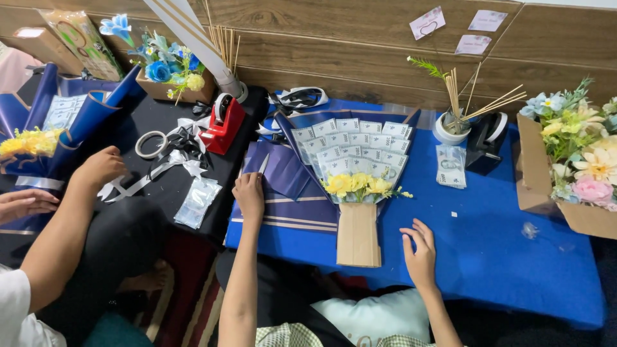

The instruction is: Assembling and wrapping a decorative bouquet made of yellow flowers and banknotes.

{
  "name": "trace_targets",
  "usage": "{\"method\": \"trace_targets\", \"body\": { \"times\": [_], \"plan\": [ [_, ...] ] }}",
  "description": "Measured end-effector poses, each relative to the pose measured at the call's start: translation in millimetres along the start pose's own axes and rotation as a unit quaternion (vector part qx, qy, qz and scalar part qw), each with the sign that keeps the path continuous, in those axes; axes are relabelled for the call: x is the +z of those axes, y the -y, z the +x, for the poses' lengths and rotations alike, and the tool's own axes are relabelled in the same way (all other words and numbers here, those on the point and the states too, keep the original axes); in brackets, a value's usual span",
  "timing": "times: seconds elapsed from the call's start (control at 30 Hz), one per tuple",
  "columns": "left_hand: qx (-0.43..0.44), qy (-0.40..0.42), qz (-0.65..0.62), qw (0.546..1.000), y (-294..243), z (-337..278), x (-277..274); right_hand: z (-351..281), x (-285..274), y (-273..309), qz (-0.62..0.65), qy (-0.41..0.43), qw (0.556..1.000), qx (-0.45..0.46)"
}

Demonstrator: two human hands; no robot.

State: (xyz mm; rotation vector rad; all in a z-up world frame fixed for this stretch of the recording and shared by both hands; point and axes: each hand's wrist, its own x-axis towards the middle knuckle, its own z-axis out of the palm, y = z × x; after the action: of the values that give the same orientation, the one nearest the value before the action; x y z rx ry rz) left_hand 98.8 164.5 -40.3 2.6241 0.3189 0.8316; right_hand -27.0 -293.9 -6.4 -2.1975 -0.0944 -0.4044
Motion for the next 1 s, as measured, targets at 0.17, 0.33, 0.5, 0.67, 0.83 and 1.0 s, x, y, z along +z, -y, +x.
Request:
{"method": "trace_targets", "body": {
  "times": [0.17, 0.33, 0.5, 0.67, 0.83, 1.0],
  "plan": [
    [0.01, -0.005, 0.006, 1.0, -2.7, -6.4, -3.2, -0.1, 0.6, -1.5, 0.004, 0.0, 1.0, 0.018],
    [-0.01, -0.014, -0.033, 0.999, -61.2, -30.3, -35.9, 0.1, 1.0, -4.0, -0.004, -0.003, 1.0, 0.007],
    [-0.001, 0.15, -0.328, 0.932, -148.6, -87.7, -69.4, 0.9, 1.7, -6.9, 0.004, 0.003, 0.999, 0.032],
    [-0.136, 0.277, -0.38, 0.872, -194.6, -127.6, -80.3, 9.0, 10.9, 28.1, 0.055, 0.085, 0.987, 0.127],
    [-0.131, 0.262, -0.378, 0.878, -202.2, -145.1, -70.0, 13.3, 23.4, 47.2, 0.025, 0.175, 0.953, 0.247],
    [-0.15, 0.267, -0.424, 0.852, -200.1, -149.3, -71.6, 7.5, 15.0, 62.6, 0.094, 0.193, 0.934, 0.286]
  ]
}}
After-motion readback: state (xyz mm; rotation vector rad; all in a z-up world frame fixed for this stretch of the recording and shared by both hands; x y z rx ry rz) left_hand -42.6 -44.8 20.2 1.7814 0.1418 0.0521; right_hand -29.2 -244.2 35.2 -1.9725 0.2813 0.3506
